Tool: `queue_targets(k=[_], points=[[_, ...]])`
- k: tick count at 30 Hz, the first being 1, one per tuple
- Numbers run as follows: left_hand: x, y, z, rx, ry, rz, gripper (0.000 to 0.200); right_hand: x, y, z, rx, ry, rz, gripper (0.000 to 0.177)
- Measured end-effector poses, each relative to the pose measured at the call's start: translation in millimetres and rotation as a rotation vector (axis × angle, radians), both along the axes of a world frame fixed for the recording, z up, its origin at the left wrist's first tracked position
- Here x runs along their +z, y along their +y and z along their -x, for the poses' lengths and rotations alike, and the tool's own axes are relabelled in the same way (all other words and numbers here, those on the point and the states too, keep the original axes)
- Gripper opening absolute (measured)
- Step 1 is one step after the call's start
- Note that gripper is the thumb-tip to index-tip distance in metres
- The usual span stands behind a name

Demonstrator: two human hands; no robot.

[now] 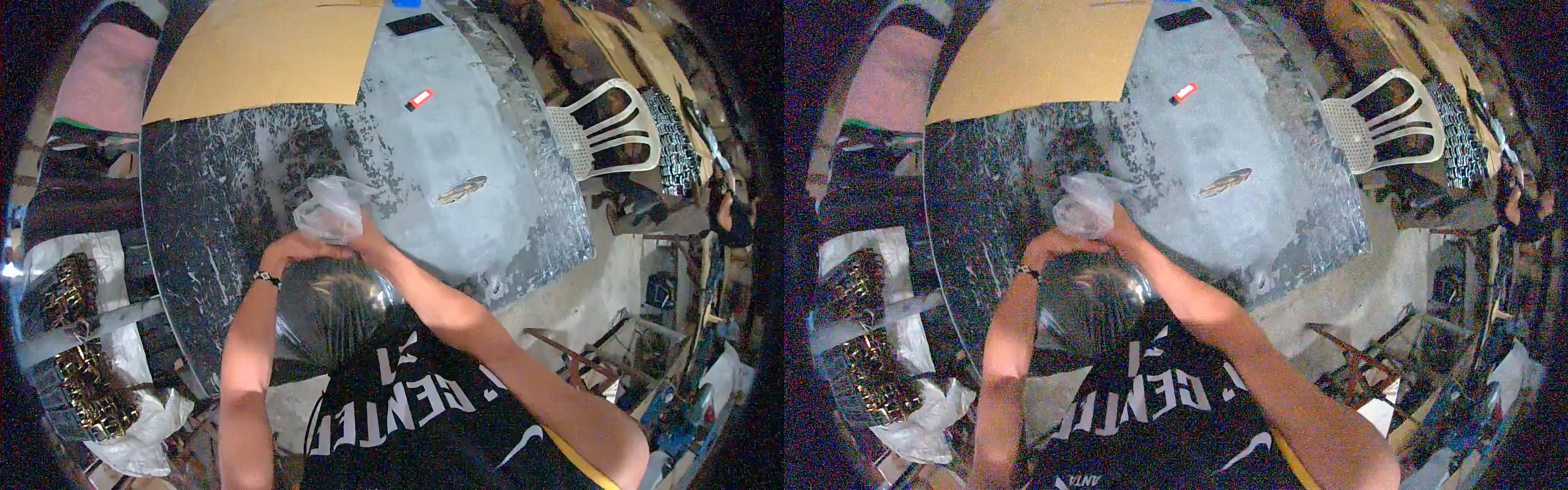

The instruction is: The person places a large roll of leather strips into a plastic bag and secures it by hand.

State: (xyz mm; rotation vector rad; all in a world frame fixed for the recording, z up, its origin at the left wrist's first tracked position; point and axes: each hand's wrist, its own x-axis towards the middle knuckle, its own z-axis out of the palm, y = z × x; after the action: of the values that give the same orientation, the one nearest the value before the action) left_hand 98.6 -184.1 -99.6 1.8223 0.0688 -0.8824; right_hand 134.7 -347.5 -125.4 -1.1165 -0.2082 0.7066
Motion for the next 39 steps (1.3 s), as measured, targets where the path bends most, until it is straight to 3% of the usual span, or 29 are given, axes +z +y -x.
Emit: queue_targets(k=[4, 6, 10, 12, 13, 15, 17, 19, 23, 25, 26, 28, 29, 31, 32, 35, 36, 39], points=[[12.5, 6.5, 5.8, 0.116, 0.211, 0.148, 0.084, -16.5, 9.9, 3.3, -0.018, -0.081, -0.082, 0.033], [43.5, -2.0, -3.7, -0.086, 0.191, -0.316, 0.089, -16.3, 16.6, 1.0, -0.073, -0.002, 0.021, 0.033], [39.4, -12.9, 0.2, 0.012, 0.161, -0.347, 0.088, -5.5, 13.9, -5.2, 0.012, 0.197, -0.011, 0.032], [-10.2, -4.0, 1.4, -0.272, 0.004, -0.367, 0.073, -1.3, 6.7, -19.2, 0.311, -0.365, 0.082, 0.025], [-17.6, -2.4, 1.0, -0.275, 0.004, -0.36, 0.073, -16.0, 13.9, -26.3, 0.31, -0.362, 0.09, 0.025], [-28.9, 4.8, -0.7, -0.462, -0.031, -0.269, 0.063, -41.1, 37.7, -39.5, 0.395, -0.927, 0.31, 0.025], [-61.7, 15.5, 2.8, -0.565, -0.05, -0.228, 0.058, -4.5, 34.4, -48.5, 0.455, -0.956, 0.234, 0.023], [-121.2, 20.7, 18.0, -0.328, -0.29, -0.125, 0.047, 18.6, 33.0, -48.2, 0.632, -1.008, 0.449, 0.023], [-75.6, 9.5, 19.8, -0.211, -0.108, -0.146, 0.042, 1.9, 44.8, -47.2, 0.587, -1.04, 0.418, 0.024], [-73.3, 7.4, 25.7, 0.083, -0.017, 0.004, 0.038, 5.9, 33.4, -51.2, 0.622, -0.799, 0.194, 0.034], [-69.7, 11.8, 28.8, 0.081, -0.023, 0.004, 0.038, 8.3, 21.7, -55.0, 0.621, -0.805, 0.197, 0.034], [-65.7, 29.0, 41.4, 0.337, -0.291, 0.368, 0.04, 50.8, -16.6, -52.8, 0.492, -0.578, 0.201, 0.053], [-46.1, 27.1, 39.9, 0.347, -0.304, 0.364, 0.04, 52.7, -33.7, -50.5, 0.425, -0.719, 0.326, 0.055], [8.0, 17.8, 46.4, 0.536, -0.039, -0.059, 0.043, 40.8, -52.2, -28.3, 0.37, -0.862, 0.434, 0.057], [-16.3, 43.7, 60.7, 0.619, -0.016, 0.191, 0.049, 23.5, -55.9, -14.7, 0.397, -0.74, 0.412, 0.056], [27.0, 23.2, 62.7, 0.778, 0.052, 0.064, 0.054, 25.5, -43.4, 12.7, 0.401, -0.541, 0.382, 0.049], [35.4, 22.1, 70.1, 0.739, 0.043, 0.078, 0.07, 32.2, -36.3, 17.4, 0.385, -0.449, 0.371, 0.045], [52.2, 16.3, 91.9, 0.939, -0.06, 0.147, 0.056, 89.3, -28.1, 4.9, 0.428, -0.649, 0.52, 0.04]])
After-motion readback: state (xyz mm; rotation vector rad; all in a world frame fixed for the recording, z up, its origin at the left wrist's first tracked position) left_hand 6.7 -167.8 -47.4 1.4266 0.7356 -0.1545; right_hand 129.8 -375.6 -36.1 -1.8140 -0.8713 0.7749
